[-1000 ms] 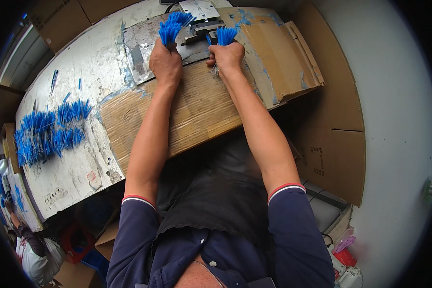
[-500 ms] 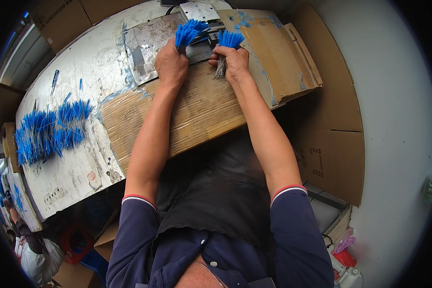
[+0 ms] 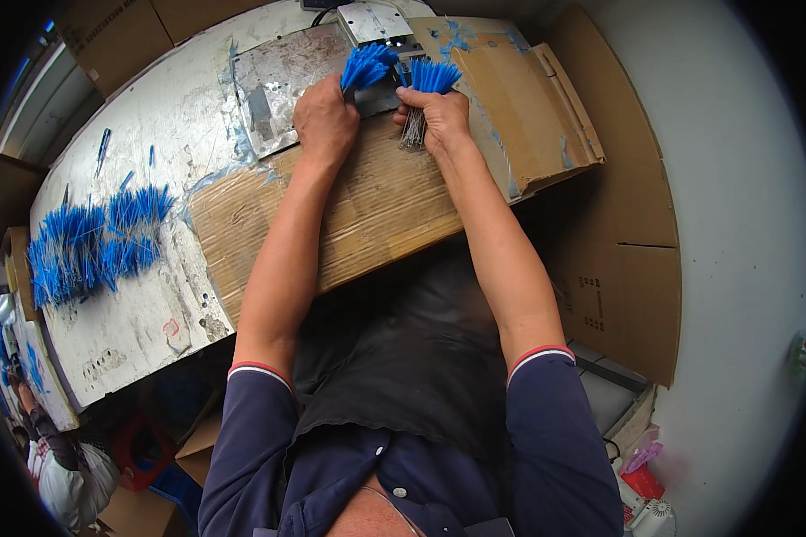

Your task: Assembling blue plastic bristles into metal clips using a mechanical crimping press.

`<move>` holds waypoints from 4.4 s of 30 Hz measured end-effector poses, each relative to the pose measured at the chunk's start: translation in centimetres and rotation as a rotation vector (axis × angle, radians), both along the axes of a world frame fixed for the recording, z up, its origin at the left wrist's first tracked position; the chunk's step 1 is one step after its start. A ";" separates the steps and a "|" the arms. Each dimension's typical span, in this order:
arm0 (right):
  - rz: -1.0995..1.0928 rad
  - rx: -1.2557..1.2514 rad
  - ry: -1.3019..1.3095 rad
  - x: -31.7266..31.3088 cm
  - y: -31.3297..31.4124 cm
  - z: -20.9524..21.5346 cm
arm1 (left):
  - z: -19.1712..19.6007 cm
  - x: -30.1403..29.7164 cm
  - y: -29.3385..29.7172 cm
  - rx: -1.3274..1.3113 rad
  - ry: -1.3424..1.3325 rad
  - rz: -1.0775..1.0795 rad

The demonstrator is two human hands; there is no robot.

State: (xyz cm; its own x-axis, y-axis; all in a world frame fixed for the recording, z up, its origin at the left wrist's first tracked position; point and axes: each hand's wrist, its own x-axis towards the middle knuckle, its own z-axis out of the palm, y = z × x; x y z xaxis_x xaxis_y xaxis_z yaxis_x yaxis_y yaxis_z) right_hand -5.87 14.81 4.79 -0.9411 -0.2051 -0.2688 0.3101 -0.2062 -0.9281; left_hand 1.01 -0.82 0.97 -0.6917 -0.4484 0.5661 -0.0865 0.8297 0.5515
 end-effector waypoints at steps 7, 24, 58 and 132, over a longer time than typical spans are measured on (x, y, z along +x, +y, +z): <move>0.036 0.015 0.051 0.3 -0.1 -0.1 | 0.1 -0.2 0.2 0.015 -0.014 0.079; -0.123 0.190 0.076 -0.6 -2.4 -0.6 | -0.3 -0.7 -0.4 0.117 0.241 0.100; 0.100 0.177 0.035 0.7 -0.6 0.1 | 0.1 -0.2 0.1 0.234 0.031 0.091; -0.079 -0.029 0.102 0.5 0.1 -0.7 | -0.4 -0.5 0.6 0.231 0.138 0.007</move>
